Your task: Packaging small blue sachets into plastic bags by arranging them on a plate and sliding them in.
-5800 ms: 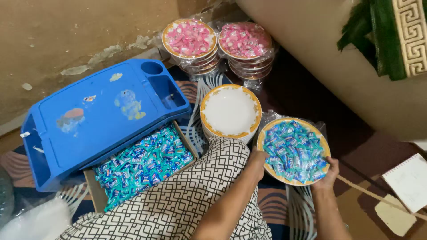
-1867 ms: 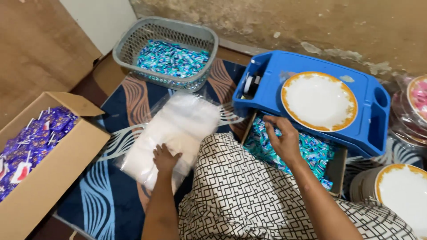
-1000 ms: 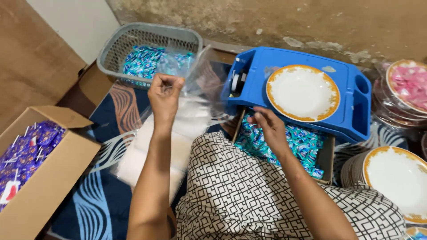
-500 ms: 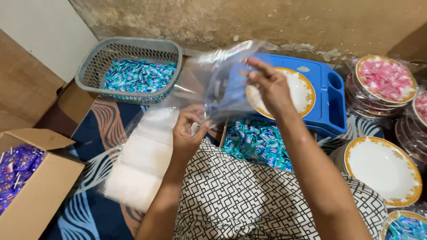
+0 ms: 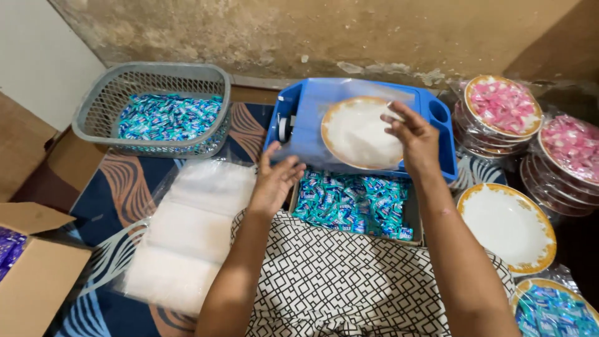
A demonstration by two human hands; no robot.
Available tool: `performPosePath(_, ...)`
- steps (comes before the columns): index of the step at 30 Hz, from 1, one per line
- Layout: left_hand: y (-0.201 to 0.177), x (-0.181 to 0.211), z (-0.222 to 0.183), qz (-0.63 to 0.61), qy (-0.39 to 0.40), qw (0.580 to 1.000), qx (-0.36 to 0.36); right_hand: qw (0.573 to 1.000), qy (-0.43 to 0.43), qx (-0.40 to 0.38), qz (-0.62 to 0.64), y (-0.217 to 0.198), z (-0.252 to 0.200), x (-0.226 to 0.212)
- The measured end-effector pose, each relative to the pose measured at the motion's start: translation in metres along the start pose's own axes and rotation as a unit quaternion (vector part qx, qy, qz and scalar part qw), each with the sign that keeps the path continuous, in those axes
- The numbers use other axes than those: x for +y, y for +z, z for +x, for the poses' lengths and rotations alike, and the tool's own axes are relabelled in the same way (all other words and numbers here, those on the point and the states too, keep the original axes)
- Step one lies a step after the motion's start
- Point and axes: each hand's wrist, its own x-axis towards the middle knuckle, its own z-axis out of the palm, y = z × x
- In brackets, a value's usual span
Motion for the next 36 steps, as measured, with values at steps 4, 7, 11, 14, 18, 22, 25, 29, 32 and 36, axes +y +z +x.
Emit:
performPosePath(4,-0.03,-0.059,0.035,0.066,-0.004,0.998,0.003,0.998,0.051,0.039,-0.003,-0.03,-0.025,0.038)
performPosePath(7,-0.037,-0.084,0.048,0.1,0.041,0.994,0.027,0.993,0.087,0.076,-0.015,-0.029,-0.048,0.019)
performPosePath(11,-0.023,-0.081,0.03,0.136,0.053,0.986,0.074,0.971,0.082,0.119,-0.192,-0.028,-0.097,-0.009)
performPosePath(14,-0.014,-0.076,0.018,0.174,0.076,0.978,0.085,0.954,0.192,0.134,-0.185,-0.008,-0.124,-0.042)
performPosePath(18,-0.012,-0.08,0.018,0.213,0.109,0.967,0.09,0.959,0.254,0.127,-0.028,-0.01,-0.146,-0.03)
performPosePath(22,-0.01,-0.085,0.024,0.221,0.137,0.961,0.093,0.969,0.224,0.07,-0.069,-0.005,-0.146,-0.04)
performPosePath(25,-0.008,-0.088,0.025,0.24,0.162,0.952,0.098,0.978,0.171,0.091,-0.08,-0.012,-0.15,-0.018)
performPosePath(29,-0.009,-0.092,0.024,0.268,0.169,0.945,0.076,0.962,0.134,0.191,-0.139,-0.022,-0.144,0.004)
performPosePath(32,0.003,-0.078,0.008,0.299,0.162,0.94,0.042,0.958,0.118,0.212,-0.151,-0.021,-0.141,0.001)
performPosePath(36,0.012,-0.065,-0.003,0.4,0.151,0.904,0.022,0.963,0.098,0.193,-0.16,-0.025,-0.141,-0.004)
